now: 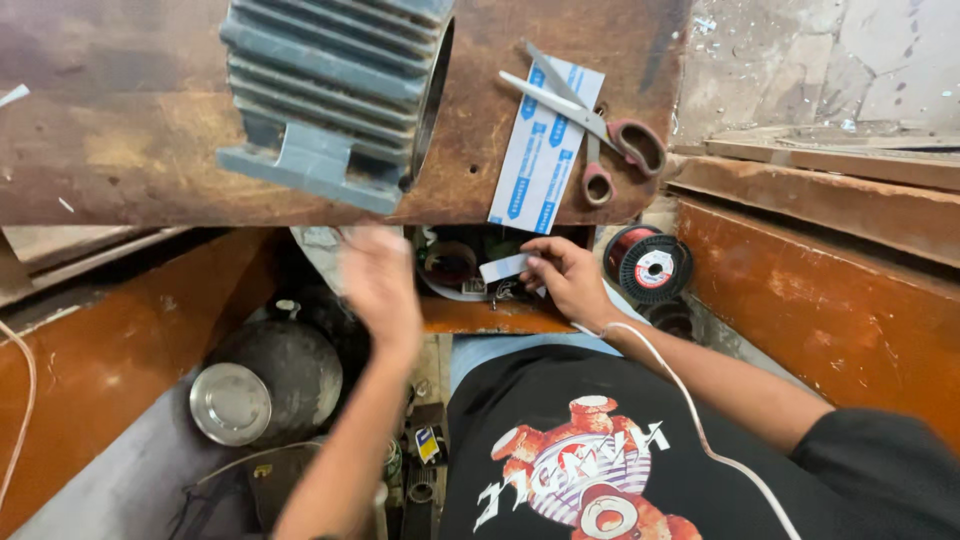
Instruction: The person cuts a strip of blue and white tape with scissors and inserts the pieces into the slots of a motor housing. They repeatedly adjust the tape placement and rotate the motor to access different slots.
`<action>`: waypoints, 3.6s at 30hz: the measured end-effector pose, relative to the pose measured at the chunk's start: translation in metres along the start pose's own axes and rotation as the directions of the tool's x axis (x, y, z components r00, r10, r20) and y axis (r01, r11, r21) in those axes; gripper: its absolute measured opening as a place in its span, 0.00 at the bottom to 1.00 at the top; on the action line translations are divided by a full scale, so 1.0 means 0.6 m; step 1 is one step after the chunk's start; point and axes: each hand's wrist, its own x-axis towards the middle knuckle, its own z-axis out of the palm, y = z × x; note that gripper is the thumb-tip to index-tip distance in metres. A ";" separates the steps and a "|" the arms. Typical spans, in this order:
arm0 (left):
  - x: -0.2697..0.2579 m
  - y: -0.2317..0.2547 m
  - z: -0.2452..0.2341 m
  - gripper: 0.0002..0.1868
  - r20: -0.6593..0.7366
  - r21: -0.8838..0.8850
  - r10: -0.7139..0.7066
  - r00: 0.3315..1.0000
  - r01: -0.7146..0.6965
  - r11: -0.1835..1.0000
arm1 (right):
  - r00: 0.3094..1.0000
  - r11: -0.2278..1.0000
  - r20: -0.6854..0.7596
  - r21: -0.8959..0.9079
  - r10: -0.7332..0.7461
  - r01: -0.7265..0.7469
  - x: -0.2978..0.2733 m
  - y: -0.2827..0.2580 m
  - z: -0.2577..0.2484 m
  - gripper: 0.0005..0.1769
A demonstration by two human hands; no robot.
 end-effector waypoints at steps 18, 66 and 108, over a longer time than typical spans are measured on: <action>-0.050 0.133 0.001 0.09 0.459 0.417 -0.082 0.885 -0.132 0.899 | 0.806 0.964 0.590 0.181 0.052 -0.195 0.048 -0.170 0.008 0.11; 0.202 -0.206 -0.037 0.23 0.010 0.147 -0.397 0.918 0.391 0.909 | 0.614 0.579 0.120 -0.234 -0.780 0.781 0.267 -0.239 0.040 0.10; 0.168 -0.222 -0.066 0.39 -0.075 0.239 -0.419 0.905 0.424 0.874 | 0.663 0.665 -0.051 -0.031 -0.747 0.746 0.295 -0.160 0.075 0.11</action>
